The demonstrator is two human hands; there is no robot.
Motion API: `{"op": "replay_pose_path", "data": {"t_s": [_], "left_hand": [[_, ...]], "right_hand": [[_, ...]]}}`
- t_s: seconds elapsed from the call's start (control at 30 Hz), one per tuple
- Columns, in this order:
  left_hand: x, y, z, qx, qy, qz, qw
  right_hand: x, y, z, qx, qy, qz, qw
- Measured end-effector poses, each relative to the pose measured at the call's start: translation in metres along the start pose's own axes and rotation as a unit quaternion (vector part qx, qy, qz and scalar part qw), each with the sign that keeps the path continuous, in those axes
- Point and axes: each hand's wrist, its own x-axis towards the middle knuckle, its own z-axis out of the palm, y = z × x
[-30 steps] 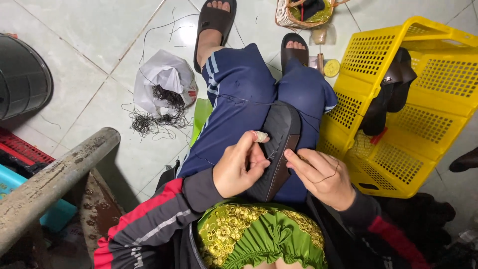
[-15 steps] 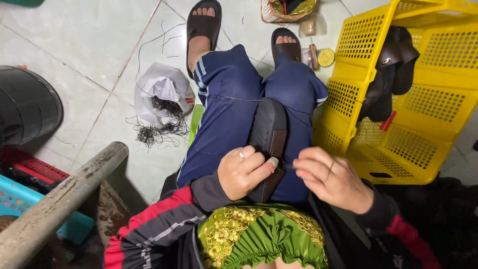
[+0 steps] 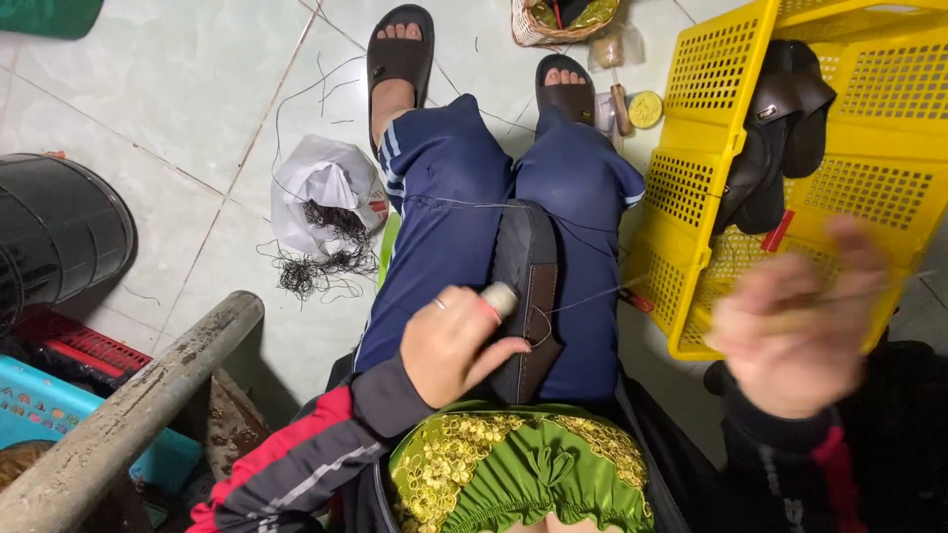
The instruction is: Hand-stitching a rubber sole onto a shoe upper using a needle and thread while sitting on the floor.
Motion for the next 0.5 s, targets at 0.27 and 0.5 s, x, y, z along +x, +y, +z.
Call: {"op": "replay_pose_path", "data": {"t_s": [0.27,0.5], "left_hand": [[-0.007,-0.008,-0.003,-0.216,-0.101,-0.147,0.960],[0.056,-0.023,-0.005,-0.541,-0.052,-0.137,0.828]], "right_hand": [[-0.001,0.070,0.036,-0.634,-0.118,0.044,0.763],[-0.003,0.074,0.031,-0.527,-0.028,0.067,0.847]]}}
